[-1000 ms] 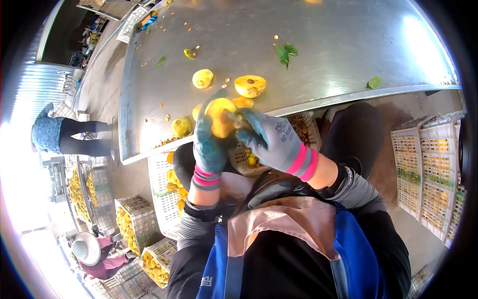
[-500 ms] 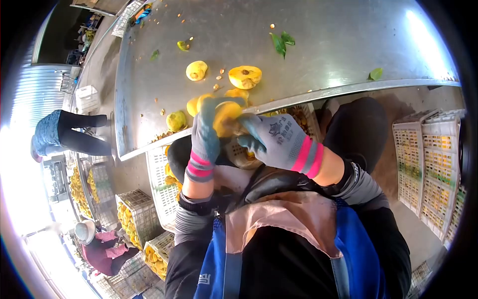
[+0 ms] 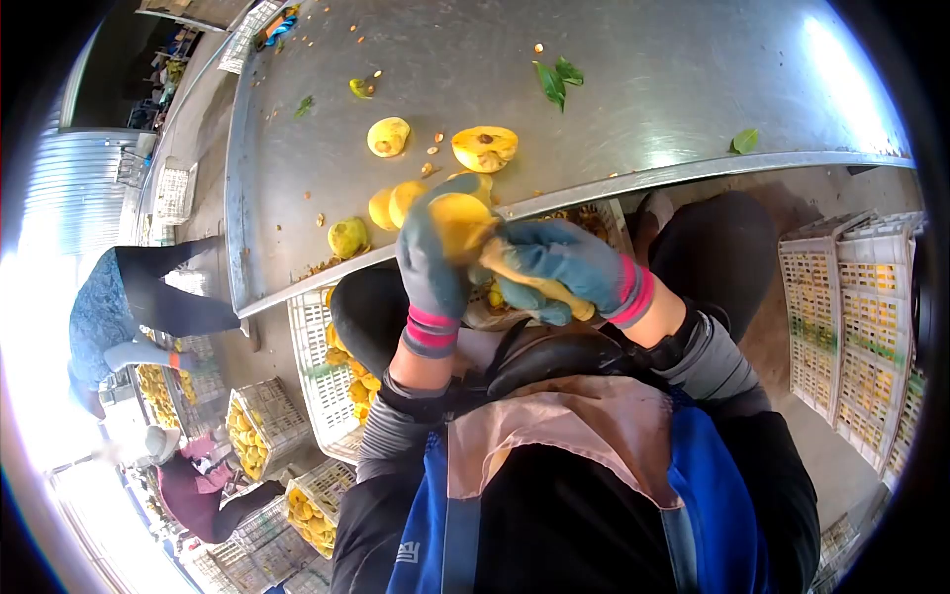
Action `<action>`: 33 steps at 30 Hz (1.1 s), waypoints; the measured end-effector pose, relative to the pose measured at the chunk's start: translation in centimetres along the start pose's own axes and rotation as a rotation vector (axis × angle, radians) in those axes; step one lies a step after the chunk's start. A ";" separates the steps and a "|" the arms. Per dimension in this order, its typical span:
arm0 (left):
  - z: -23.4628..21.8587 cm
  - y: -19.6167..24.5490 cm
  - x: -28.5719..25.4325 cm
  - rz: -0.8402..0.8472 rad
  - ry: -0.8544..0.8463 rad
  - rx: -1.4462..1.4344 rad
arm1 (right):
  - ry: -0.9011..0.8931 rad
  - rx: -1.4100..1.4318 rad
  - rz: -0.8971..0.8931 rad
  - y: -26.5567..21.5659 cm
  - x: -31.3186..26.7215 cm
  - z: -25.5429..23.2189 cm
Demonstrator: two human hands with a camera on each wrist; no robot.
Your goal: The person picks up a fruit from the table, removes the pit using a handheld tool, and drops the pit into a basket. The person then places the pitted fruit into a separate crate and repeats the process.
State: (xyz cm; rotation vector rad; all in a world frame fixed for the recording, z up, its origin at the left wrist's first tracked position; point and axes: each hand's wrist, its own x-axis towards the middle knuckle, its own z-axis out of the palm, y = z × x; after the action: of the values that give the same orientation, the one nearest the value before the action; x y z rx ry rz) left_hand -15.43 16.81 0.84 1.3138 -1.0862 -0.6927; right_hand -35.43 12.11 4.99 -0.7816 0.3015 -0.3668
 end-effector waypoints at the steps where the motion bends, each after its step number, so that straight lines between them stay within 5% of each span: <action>1: -1.0 -0.2 -0.1 0.052 -0.018 0.182 | 0.033 0.035 0.012 -0.2 -0.4 -0.2; 2: -3.2 0.0 -0.5 0.227 -0.061 0.584 | -0.009 0.061 0.000 0.5 -0.6 -1.4; 3: -5.9 0.0 -0.9 0.398 -0.048 0.918 | 0.062 -0.319 -0.079 2.1 -0.5 -2.6; 4: -8.5 1.0 -1.1 0.401 -0.027 0.948 | 0.133 -0.698 -0.161 4.0 -0.2 -3.7; 5: -10.3 3.7 -1.6 0.169 -0.054 0.552 | 0.191 -1.071 -0.249 5.2 0.4 -3.8; 6: -12.0 6.4 -2.0 -0.038 0.005 0.147 | 0.250 -1.436 0.122 4.1 0.1 -2.1; 8: -19.0 5.4 -2.2 -0.018 0.088 0.489 | 0.178 -1.541 0.196 5.6 0.3 -2.5; 9: -22.0 5.3 -2.2 -0.270 0.130 0.655 | 0.139 -1.595 0.234 6.0 0.4 -2.7; 10: -22.7 6.0 -1.6 -0.335 0.036 0.992 | 0.114 -1.570 0.228 5.9 0.5 -2.6; 11: -22.9 6.5 -0.7 -0.401 -0.067 1.324 | 0.109 -1.562 0.214 5.6 0.7 -2.2; 12: -22.7 6.1 0.0 -0.059 -0.122 1.542 | 0.105 -1.553 0.202 5.3 0.8 -1.9; 14: -20.1 5.1 3.8 0.031 -0.152 1.225 | 0.117 -1.534 0.179 5.0 1.2 -1.8; 15: -17.5 5.3 5.7 -0.087 -0.239 1.051 | 0.131 -1.551 0.127 5.4 1.4 -1.9; 18: -12.8 1.7 10.3 -0.001 -0.686 1.177 | 0.149 -1.545 0.104 5.3 1.7 -2.2; 20: -11.1 -2.1 11.7 -0.058 -0.779 1.323 | 0.127 -1.457 0.253 3.6 1.9 -1.3; 22: -9.5 -2.2 12.8 -0.135 -0.859 1.418 | 0.183 -1.466 0.106 4.2 1.8 -1.7; 25: -12.5 -2.2 13.9 -0.211 -0.695 0.915 | 0.278 -1.358 -0.243 4.6 2.0 -1.9; 26: -12.7 -0.8 13.5 -0.555 -0.534 0.614 | 0.312 -1.297 -0.378 4.6 2.3 -1.8; 29: -13.2 1.4 9.9 -0.424 -0.461 -0.475 | 0.359 -1.147 -0.579 4.1 3.2 -1.0; 33: -8.2 2.7 4.4 -0.321 -0.315 -0.818 | 0.357 -1.000 -0.647 2.1 4.1 1.3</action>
State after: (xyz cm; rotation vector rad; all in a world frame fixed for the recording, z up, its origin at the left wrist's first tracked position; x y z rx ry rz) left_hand -6.82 16.70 5.16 0.6728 -0.6947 -1.4392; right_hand -30.83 12.55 3.79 -1.8129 0.5796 -1.0047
